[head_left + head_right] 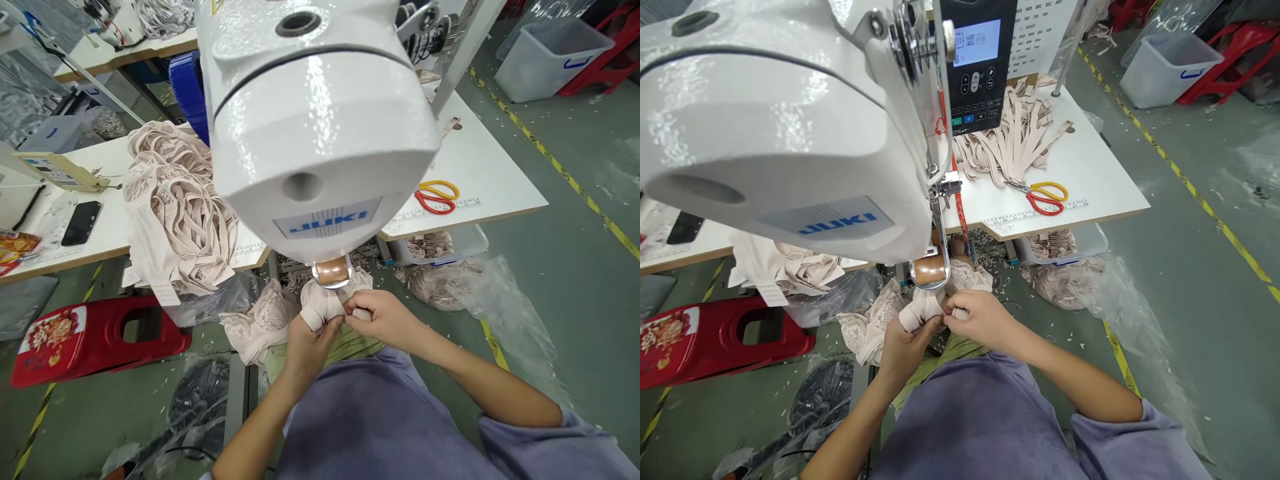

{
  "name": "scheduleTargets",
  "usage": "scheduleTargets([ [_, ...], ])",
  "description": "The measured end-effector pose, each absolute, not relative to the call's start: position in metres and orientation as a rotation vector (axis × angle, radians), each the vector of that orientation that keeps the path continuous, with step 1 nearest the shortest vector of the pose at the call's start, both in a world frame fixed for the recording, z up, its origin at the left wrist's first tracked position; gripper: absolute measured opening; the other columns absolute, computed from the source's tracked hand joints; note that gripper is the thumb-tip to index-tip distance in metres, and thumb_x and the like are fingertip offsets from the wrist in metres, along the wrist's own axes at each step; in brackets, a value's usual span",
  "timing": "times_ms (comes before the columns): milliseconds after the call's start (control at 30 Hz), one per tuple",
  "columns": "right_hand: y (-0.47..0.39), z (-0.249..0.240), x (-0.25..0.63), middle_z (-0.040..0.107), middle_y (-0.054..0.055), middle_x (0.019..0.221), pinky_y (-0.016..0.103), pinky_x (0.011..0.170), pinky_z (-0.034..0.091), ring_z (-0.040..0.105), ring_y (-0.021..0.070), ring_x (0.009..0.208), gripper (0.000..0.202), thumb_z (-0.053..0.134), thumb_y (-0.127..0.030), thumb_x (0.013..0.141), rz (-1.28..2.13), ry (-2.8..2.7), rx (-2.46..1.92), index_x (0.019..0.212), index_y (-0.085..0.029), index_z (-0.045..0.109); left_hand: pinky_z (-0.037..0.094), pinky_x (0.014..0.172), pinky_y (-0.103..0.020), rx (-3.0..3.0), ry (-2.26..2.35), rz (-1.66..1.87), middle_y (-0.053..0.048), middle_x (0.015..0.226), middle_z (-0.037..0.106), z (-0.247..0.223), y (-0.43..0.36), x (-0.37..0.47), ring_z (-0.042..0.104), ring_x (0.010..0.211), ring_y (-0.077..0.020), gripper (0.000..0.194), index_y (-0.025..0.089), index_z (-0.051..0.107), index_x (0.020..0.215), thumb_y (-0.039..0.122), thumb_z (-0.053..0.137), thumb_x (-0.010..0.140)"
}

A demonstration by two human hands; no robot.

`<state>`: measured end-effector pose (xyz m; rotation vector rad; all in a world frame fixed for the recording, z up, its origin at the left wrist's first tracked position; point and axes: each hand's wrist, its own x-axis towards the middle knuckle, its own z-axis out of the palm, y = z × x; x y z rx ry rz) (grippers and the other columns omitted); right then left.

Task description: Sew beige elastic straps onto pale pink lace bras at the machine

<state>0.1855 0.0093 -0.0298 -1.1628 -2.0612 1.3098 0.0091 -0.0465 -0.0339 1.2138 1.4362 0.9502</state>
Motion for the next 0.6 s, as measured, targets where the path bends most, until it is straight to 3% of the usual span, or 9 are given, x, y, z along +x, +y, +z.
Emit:
scheduleTargets([
  [133, 0.015, -0.028, 0.196, 0.066, 0.000, 0.073, 0.022, 0.055, 0.037, 0.047, 0.0099, 0.056, 0.017, 0.054, -0.027, 0.084, 1.506, -1.934, -1.231, 0.085, -0.020, 0.070, 0.043, 0.067, -0.026, 1.238, 1.395, 0.886, 0.000, 0.069, 0.055, -0.029, -0.039, 0.002, 0.048, 0.067, -0.0149, 0.025, 0.018, 0.061, 0.078, 0.039, 0.057, 0.091],
  [200, 0.015, -0.027, 0.200, 0.064, -0.002, 0.073, 0.022, 0.052, 0.033, 0.039, 0.0081, 0.050, 0.017, 0.052, -0.029, 0.086, 1.507, -1.912, -1.275, 0.090, -0.020, 0.067, 0.041, 0.068, -0.026, 1.255, 1.359, 0.845, 0.001, 0.069, 0.050, -0.025, -0.034, 0.000, 0.045, 0.067, -0.0148, 0.026, 0.019, 0.057, 0.077, 0.040, 0.056, 0.091],
  [300, 0.013, -0.025, 0.203, 0.060, -0.004, 0.072, 0.021, 0.053, 0.031, 0.042, 0.0089, 0.052, 0.013, 0.053, -0.029, 0.087, 1.464, -1.961, -1.289, 0.098, -0.022, 0.056, 0.040, 0.071, -0.027, 1.290, 1.301, 0.790, 0.000, 0.074, 0.050, -0.022, -0.031, -0.002, 0.045, 0.071, -0.0161, 0.024, 0.019, 0.056, 0.080, 0.040, 0.054, 0.092],
  [467, 0.011, -0.016, 0.201, 0.038, -0.010, 0.056, 0.023, 0.052, 0.023, 0.033, 0.0093, 0.047, 0.008, 0.049, -0.022, 0.085, 1.339, -2.106, -1.250, 0.084, -0.024, 0.041, 0.039, 0.072, -0.026, 1.333, 1.302, 0.756, -0.003, 0.081, 0.055, -0.014, -0.033, 0.000, 0.048, 0.075, -0.0175, 0.021, 0.019, 0.060, 0.084, 0.036, 0.052, 0.093],
  [600, 0.013, -0.010, 0.201, 0.035, -0.010, 0.055, 0.023, 0.052, 0.022, 0.032, 0.0100, 0.045, 0.010, 0.046, -0.019, 0.085, 1.297, -2.174, -1.214, 0.082, -0.024, 0.038, 0.038, 0.070, -0.025, 1.402, 1.316, 0.753, -0.001, 0.077, 0.053, -0.006, -0.037, 0.005, 0.046, 0.072, -0.0164, 0.019, 0.020, 0.057, 0.079, 0.030, 0.051, 0.093],
])
